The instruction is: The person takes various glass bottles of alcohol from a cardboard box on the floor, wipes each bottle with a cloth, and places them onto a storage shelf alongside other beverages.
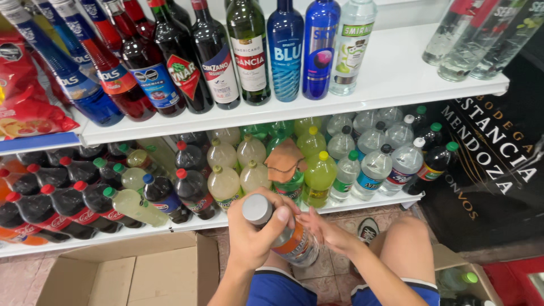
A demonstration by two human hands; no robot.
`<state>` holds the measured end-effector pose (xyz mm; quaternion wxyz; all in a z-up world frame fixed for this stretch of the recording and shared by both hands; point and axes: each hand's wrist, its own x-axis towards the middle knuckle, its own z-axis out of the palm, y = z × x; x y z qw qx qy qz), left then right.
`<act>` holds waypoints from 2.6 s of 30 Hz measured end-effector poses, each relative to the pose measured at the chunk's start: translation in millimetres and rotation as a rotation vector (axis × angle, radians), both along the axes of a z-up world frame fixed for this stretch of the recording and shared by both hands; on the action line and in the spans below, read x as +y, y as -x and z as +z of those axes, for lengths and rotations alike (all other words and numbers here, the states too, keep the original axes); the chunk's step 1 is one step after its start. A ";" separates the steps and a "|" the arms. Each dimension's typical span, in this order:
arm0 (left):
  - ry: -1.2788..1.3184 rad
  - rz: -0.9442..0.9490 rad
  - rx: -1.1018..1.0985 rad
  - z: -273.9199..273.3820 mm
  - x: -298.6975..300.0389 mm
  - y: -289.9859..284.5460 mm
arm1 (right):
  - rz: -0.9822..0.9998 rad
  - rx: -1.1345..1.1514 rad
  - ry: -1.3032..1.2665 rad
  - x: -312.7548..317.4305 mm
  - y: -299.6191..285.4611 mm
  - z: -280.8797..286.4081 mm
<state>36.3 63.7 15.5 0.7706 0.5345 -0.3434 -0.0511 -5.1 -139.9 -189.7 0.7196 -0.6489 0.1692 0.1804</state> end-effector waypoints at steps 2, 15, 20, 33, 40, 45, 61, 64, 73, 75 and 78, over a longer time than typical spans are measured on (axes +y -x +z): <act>-0.037 -0.073 -0.051 3.1 -13.6 -2.5 | 0.136 -0.072 -0.505 9.0 21.1 27.8; -0.380 -0.068 -0.344 68.7 -125.1 -19.7 | -0.438 -0.481 -0.455 -64.6 -12.1 6.2; -0.615 -0.061 -0.412 67.1 -169.8 -25.1 | -0.489 -0.579 -0.474 -116.9 -30.2 -1.3; -0.566 0.131 -0.548 102.2 -266.6 -56.9 | -0.587 -0.298 -0.371 -212.4 16.9 -71.1; -0.512 0.157 -0.650 139.3 -324.5 -94.6 | -0.707 -0.258 -0.527 -225.1 29.3 -57.3; -0.474 0.187 -0.719 151.5 -373.2 -126.3 | -0.706 -0.242 -0.547 -226.6 32.9 -53.3; -0.550 0.113 -0.574 139.0 -465.1 -178.7 | -0.773 -0.294 -0.625 -240.3 23.6 -57.2; -0.554 0.090 -0.557 133.6 -475.2 -184.2 | -0.766 -0.295 -0.633 -241.8 19.2 -57.7; -0.520 0.091 -0.559 128.6 -496.8 -197.9 | -0.776 -0.282 -0.665 -242.6 12.0 -56.3; -0.490 0.094 -0.565 128.7 -499.9 -197.1 | -0.775 -0.272 -0.669 -241.6 10.8 -53.2; -0.441 0.098 -0.536 127.0 -499.9 -193.8 | -0.778 -0.265 -0.645 -241.6 10.1 -49.8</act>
